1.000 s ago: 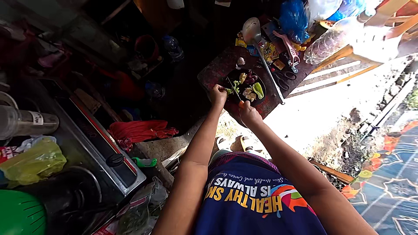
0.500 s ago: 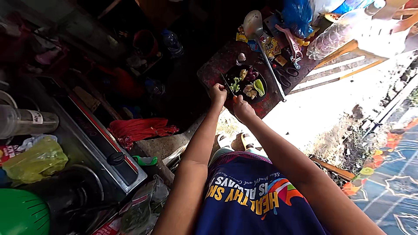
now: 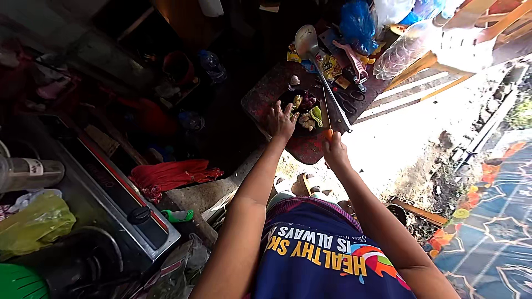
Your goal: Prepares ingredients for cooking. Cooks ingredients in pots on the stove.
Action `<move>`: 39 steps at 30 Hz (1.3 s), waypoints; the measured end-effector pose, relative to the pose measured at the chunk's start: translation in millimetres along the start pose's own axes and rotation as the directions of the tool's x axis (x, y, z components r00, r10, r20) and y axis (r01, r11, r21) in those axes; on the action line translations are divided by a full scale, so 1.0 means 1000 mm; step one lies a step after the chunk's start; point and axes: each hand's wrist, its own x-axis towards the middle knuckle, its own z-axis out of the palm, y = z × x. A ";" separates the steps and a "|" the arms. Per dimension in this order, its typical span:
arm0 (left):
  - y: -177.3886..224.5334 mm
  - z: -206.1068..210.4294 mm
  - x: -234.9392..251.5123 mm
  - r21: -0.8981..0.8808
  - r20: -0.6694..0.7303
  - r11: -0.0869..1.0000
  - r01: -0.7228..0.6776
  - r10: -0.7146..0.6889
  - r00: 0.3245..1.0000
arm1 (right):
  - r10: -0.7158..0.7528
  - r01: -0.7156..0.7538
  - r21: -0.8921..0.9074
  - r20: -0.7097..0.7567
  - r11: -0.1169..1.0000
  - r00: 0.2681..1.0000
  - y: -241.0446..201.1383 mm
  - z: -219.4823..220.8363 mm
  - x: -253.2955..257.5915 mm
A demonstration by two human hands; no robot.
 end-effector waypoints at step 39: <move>0.090 0.000 -0.009 -0.313 0.124 0.928 0.204 -0.173 0.977 | 0.110 -0.043 0.318 -0.194 0.947 0.975 0.023 0.002 0.104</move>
